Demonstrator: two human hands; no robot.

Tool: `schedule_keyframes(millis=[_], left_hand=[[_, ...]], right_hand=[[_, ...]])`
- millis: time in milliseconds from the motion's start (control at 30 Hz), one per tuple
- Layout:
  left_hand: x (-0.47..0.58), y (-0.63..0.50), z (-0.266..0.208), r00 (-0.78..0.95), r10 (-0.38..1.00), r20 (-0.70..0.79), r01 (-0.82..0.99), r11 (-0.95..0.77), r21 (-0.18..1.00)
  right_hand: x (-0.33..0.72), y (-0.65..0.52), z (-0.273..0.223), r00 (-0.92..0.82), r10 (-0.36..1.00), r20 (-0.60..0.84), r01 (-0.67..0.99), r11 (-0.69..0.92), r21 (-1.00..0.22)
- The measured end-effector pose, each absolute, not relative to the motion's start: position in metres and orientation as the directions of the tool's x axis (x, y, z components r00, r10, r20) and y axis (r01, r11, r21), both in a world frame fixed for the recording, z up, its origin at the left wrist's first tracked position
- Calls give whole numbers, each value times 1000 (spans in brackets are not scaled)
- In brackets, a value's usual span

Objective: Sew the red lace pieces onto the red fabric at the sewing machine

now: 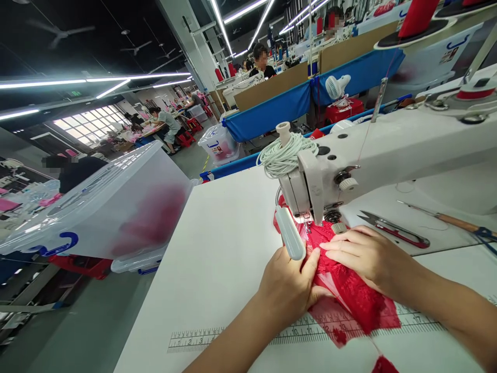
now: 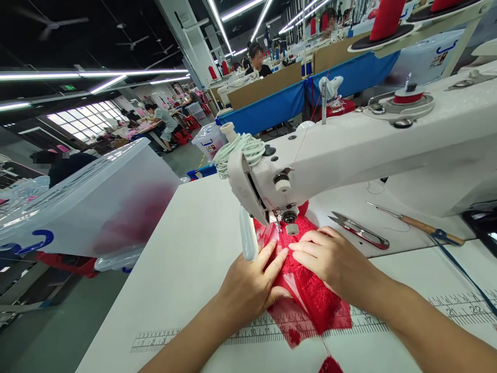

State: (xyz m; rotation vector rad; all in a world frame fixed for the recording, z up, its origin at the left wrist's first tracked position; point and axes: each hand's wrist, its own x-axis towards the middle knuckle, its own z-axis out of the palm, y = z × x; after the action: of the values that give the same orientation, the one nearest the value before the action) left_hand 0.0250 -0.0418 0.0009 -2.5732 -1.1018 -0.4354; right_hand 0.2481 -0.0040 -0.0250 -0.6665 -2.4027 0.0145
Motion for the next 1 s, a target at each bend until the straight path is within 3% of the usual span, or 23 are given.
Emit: schedule_keyframes(millis=[300,1000], left_hand=[[25,-42,-3,669,633,390,738,-628,-246],[24,-39,-7,653,657,376,752,-623,-217]], right_hand=[[246,-2,-27,-649,483,588,475,861,-184],[246,1,-25,-649,494,579,511,847,-150]])
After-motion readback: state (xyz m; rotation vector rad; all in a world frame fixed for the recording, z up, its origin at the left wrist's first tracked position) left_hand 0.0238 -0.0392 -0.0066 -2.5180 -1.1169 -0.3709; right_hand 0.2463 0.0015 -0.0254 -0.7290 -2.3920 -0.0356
